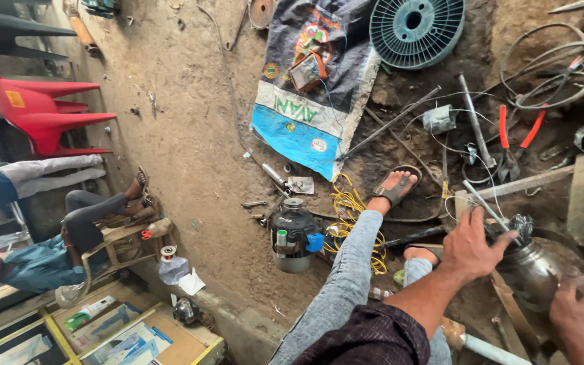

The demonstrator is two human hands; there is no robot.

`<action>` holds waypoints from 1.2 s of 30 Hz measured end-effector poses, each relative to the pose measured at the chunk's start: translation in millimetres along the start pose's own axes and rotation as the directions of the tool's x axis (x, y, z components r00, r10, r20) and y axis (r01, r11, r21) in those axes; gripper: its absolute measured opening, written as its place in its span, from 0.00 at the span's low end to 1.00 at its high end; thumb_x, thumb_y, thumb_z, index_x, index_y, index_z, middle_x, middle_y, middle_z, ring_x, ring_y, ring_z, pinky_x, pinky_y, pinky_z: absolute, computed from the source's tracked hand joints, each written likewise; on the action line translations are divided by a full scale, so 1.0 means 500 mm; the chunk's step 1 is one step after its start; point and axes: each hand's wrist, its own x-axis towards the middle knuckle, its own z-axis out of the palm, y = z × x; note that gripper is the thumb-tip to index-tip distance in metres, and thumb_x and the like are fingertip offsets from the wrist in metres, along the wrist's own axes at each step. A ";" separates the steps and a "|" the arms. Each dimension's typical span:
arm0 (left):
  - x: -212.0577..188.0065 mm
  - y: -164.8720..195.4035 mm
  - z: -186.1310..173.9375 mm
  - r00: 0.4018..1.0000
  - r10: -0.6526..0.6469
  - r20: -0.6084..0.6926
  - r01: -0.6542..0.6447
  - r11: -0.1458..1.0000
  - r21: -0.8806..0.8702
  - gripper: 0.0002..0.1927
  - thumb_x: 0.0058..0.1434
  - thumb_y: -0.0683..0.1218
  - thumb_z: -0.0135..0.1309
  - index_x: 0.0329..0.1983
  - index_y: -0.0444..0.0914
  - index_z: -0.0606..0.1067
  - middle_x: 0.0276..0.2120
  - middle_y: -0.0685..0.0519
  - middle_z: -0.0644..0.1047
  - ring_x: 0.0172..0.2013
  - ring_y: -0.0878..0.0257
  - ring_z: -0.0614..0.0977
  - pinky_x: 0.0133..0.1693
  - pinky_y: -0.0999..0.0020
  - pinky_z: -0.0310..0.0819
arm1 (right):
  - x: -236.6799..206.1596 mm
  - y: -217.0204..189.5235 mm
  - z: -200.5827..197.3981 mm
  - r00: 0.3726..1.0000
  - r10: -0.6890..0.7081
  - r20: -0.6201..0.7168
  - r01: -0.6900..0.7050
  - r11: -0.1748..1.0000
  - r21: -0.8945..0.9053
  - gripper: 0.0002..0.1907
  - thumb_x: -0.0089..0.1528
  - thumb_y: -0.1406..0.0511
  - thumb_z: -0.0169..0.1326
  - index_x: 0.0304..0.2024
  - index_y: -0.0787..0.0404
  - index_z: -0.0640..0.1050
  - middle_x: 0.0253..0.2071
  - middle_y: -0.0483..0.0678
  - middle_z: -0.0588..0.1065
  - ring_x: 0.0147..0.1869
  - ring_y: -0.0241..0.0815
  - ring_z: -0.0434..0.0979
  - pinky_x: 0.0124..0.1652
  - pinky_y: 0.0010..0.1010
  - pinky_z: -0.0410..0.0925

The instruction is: The person sits on the ground of a cluttered workshop and dismantles a cylindrical motor component, pulling wire windings out of the metal housing by hand and hammering it with a hammer to loosen the parts.

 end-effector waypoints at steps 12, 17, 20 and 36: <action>0.024 -0.032 0.053 0.993 0.106 0.054 -0.107 0.994 0.017 0.37 0.68 0.60 0.59 0.68 0.31 0.65 0.62 0.36 0.71 0.59 0.36 0.75 0.59 0.48 0.70 | 0.065 0.058 -0.086 0.952 0.031 -0.305 0.059 0.957 0.283 0.34 0.74 0.54 0.55 0.72 0.68 0.60 0.66 0.73 0.65 0.70 0.68 0.62 0.64 0.59 0.56; 0.025 -0.034 0.026 0.989 0.151 0.007 -0.151 0.988 0.038 0.40 0.70 0.59 0.61 0.69 0.27 0.61 0.64 0.31 0.68 0.61 0.33 0.73 0.59 0.47 0.69 | 0.158 0.177 -0.224 0.793 0.590 0.154 -0.518 0.519 0.680 0.29 0.71 0.52 0.55 0.70 0.59 0.68 0.37 0.50 0.73 0.36 0.41 0.72 0.32 0.34 0.68; 0.041 -0.051 0.002 0.994 0.107 0.019 -0.108 0.994 0.018 0.40 0.69 0.60 0.60 0.70 0.27 0.61 0.65 0.31 0.67 0.62 0.34 0.73 0.60 0.48 0.69 | 0.190 0.247 -0.270 0.699 0.646 0.305 -0.690 0.500 0.523 0.25 0.65 0.57 0.56 0.60 0.59 0.68 0.29 0.48 0.78 0.25 0.40 0.78 0.22 0.34 0.71; 0.069 -0.101 -0.003 0.996 -0.041 0.074 0.037 0.998 0.045 0.40 0.68 0.62 0.51 0.73 0.30 0.59 0.64 0.30 0.66 0.56 0.33 0.74 0.55 0.43 0.70 | 0.041 0.001 -0.040 0.990 0.137 -0.020 -0.135 0.988 0.068 0.30 0.71 0.48 0.50 0.63 0.65 0.75 0.56 0.65 0.75 0.59 0.65 0.73 0.55 0.49 0.65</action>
